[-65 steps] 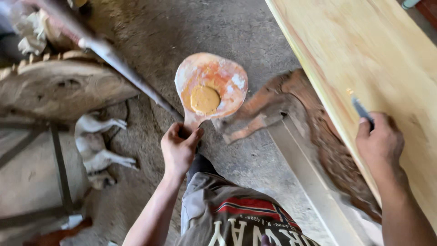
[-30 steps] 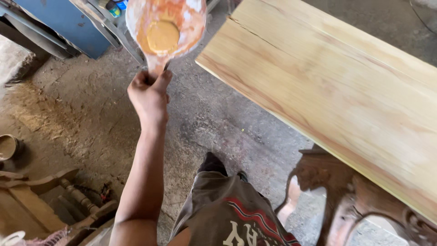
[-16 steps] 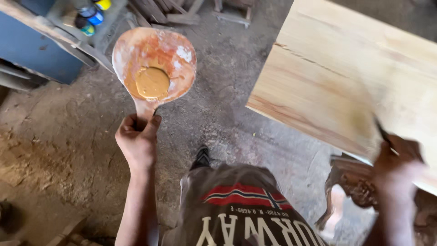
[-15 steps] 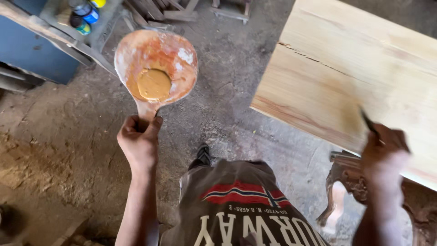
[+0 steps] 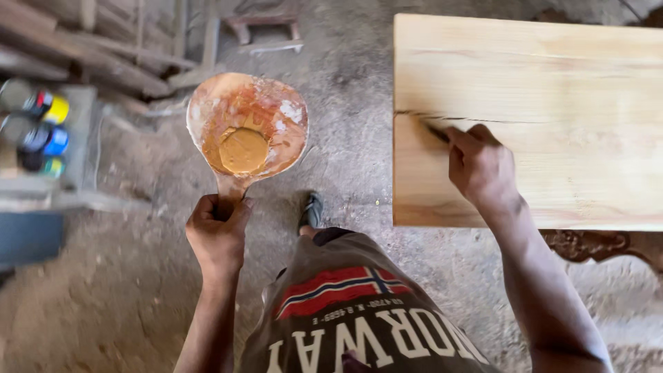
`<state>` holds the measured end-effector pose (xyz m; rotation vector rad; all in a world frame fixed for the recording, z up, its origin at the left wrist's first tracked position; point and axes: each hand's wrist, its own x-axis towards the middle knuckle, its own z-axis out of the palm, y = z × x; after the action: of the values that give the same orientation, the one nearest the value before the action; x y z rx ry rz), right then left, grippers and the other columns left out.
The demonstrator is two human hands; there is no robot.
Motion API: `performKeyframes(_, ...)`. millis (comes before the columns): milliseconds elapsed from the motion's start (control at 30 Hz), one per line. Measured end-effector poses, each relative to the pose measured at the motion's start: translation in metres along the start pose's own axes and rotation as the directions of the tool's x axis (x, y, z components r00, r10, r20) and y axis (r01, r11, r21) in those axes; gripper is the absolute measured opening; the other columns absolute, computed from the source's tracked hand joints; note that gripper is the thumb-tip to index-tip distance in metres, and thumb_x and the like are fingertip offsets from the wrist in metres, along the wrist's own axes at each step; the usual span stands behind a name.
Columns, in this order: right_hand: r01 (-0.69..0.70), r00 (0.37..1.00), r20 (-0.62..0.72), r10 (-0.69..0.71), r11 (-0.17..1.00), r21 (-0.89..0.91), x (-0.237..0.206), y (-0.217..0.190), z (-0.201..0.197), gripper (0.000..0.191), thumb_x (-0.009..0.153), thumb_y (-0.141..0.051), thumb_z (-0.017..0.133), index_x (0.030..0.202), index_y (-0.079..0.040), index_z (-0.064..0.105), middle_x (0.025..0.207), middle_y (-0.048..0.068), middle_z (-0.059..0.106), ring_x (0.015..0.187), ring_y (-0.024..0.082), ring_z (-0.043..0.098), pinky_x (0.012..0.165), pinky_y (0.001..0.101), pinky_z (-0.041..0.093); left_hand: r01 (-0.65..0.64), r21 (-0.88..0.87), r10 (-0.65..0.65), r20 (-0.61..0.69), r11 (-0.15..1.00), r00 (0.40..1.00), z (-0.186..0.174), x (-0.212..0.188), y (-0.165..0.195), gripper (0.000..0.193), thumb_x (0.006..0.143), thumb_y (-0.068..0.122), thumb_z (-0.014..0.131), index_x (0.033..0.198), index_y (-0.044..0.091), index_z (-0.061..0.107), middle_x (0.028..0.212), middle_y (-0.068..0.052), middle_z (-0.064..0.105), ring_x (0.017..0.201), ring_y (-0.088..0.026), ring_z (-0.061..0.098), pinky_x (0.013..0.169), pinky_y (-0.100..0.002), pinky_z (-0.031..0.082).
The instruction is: The person picks up a small knife and a ladle holding wood filler, then presses filler into cracks and seams along wooden boards, scraping and smoothing it along the joints. They wipe the surface, reposition the boards, and finally walk across the workshop handling a cable on the floor.
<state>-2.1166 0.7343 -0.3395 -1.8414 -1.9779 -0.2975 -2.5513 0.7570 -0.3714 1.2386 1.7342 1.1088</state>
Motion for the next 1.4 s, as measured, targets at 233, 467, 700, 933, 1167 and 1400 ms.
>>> performKeyframes(233, -0.385, 0.917, -0.122, 0.379, 0.922, -0.028, -0.028, 0.051, 0.0, 0.015, 0.11, 0.01, 0.06, 0.121, 0.004, 0.068, 0.094, 0.019, 0.068, 0.077, 0.028, 0.065, 0.068, 0.0346, 0.052, -0.413, -0.105, 0.426, 0.279, 0.905, 0.861, 0.074, 0.127, 0.036, 0.023, 0.083, 0.013, 0.083, 0.091, 0.004, 0.064, 0.077, -0.005, 0.074, 0.067, -0.008, 0.069, 0.06, -0.026, 0.056)
performKeyframes(467, -0.5, 0.861, -0.164, 0.481, 0.86, -0.103, 0.007, 0.042, 0.011, 0.006, 0.113, 0.008, 0.064, 0.114, 0.005, 0.069, 0.098, 0.021, 0.067, 0.082, 0.029, 0.066, 0.069, 0.0343, 0.052, -0.381, -0.199, 0.43, 0.465, 0.903, 0.774, 0.15, 0.216, 0.075, 0.027, 0.087, 0.01, 0.086, 0.091, 0.002, 0.06, 0.074, -0.003, 0.069, 0.068, -0.007, 0.06, 0.062, -0.026, 0.053)
performKeyframes(700, -0.833, 0.553, -0.315, 0.771, 0.499, -0.24, 0.04, 0.012, -0.013, 0.017, 0.108, 0.002, 0.06, 0.122, 0.001, 0.069, 0.097, 0.014, 0.07, 0.079, 0.022, 0.067, 0.067, 0.0316, 0.051, -0.153, -0.395, 0.417, 0.767, 0.906, 0.488, 0.229, 0.326, 0.108, 0.016, 0.097, 0.008, 0.075, 0.102, 0.003, 0.061, 0.087, 0.001, 0.064, 0.072, -0.004, 0.054, 0.065, -0.021, 0.046)
performKeyframes(933, -0.982, 0.158, -0.47, 0.868, 0.089, -0.165, 0.102, -0.073, 0.03, 0.007, 0.113, -0.001, 0.067, 0.12, 0.001, 0.067, 0.092, 0.011, 0.069, 0.076, 0.019, 0.066, 0.068, 0.0322, 0.051, 0.082, -0.275, 0.264, 0.956, 0.958, 0.124, 0.315, 0.451, 0.149, 0.013, 0.105, 0.016, 0.061, 0.099, 0.007, 0.055, 0.075, 0.003, 0.057, 0.058, -0.003, 0.048, 0.05, -0.019, 0.04)
performKeyframes(1167, -0.975, 0.2, -0.556, 0.807, 0.107, -0.195, 0.183, -0.122, 0.052, 0.012, 0.102, 0.008, 0.075, 0.114, 0.005, 0.072, 0.103, 0.017, 0.07, 0.084, 0.022, 0.07, 0.073, 0.0304, 0.057, -0.065, -0.475, 0.448, 0.862, 0.878, -0.238, 0.412, 0.447, 0.195, 0.014, 0.105, 0.016, 0.059, 0.097, 0.005, 0.056, 0.077, 0.002, 0.059, 0.068, -0.007, 0.057, 0.058, -0.026, 0.048)
performKeyframes(1400, -0.992, -0.121, -0.64, 0.759, -0.109, 0.059, 0.206, -0.061, 0.058, 0.027, 0.103, 0.003, 0.067, 0.129, -0.002, 0.065, 0.104, 0.014, 0.071, 0.086, 0.021, 0.07, 0.072, 0.0311, 0.057, -0.085, -0.579, 0.51, 0.77, 0.811, -0.384, 0.56, 0.271, 0.253, 0.026, 0.097, 0.024, 0.057, 0.085, 0.001, 0.057, 0.071, -0.015, 0.069, 0.064, -0.025, 0.069, 0.058, -0.041, 0.054)
